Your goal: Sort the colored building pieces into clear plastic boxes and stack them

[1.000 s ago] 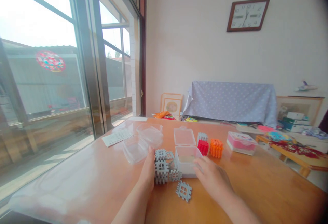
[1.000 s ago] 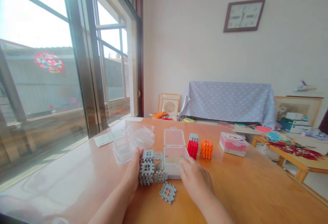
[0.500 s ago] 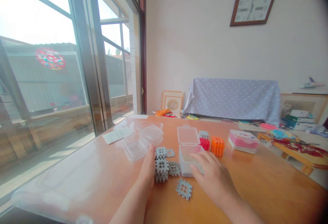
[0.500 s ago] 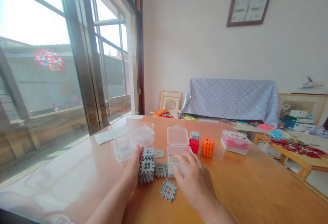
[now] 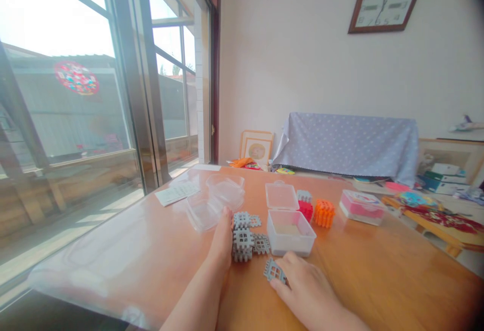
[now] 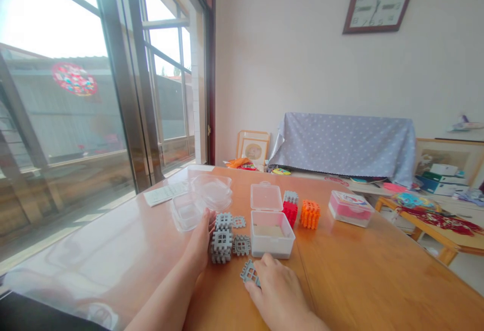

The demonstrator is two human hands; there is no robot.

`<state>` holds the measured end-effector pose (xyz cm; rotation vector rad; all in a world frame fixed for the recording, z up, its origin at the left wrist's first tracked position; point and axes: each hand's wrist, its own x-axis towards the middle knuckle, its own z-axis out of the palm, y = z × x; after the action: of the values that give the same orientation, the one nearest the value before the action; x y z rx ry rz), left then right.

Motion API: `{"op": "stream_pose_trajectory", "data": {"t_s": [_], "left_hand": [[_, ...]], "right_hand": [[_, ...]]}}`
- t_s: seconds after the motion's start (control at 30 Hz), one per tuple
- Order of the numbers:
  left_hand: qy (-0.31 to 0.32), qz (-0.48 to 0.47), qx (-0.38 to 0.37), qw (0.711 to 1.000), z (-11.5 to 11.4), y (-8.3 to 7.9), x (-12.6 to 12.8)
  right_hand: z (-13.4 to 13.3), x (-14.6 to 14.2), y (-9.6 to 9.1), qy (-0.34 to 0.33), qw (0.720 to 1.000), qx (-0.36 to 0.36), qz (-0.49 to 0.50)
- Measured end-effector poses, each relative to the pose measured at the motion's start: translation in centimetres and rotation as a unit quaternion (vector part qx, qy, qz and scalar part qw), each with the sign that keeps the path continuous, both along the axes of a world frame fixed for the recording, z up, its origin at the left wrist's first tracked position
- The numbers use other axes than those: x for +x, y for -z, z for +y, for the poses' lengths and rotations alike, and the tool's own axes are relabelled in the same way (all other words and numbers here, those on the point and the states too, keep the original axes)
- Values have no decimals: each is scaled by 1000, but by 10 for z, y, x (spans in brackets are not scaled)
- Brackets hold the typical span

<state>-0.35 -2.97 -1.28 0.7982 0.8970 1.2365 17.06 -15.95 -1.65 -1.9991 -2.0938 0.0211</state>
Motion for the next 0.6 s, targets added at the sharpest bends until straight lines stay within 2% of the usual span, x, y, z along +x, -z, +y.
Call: {"op": "stream_pose_trajectory", "data": {"t_s": [0.23, 0.43, 0.53, 0.6], "left_hand": [[-21, 7, 4, 1000, 0, -1, 1], [-19, 5, -1, 1000, -1, -2, -1], [-17, -1, -3, 1000, -2, -2, -2], [-15, -6, -4, 1000, -1, -2, -2]], "right_hand": [[-2, 4, 0, -35, 999, -14, -27], [0, 8, 0, -72, 997, 4, -36], [-1, 11, -8, -62, 998, 25, 14], [0, 16, -19, -59, 992, 55, 102]]}}
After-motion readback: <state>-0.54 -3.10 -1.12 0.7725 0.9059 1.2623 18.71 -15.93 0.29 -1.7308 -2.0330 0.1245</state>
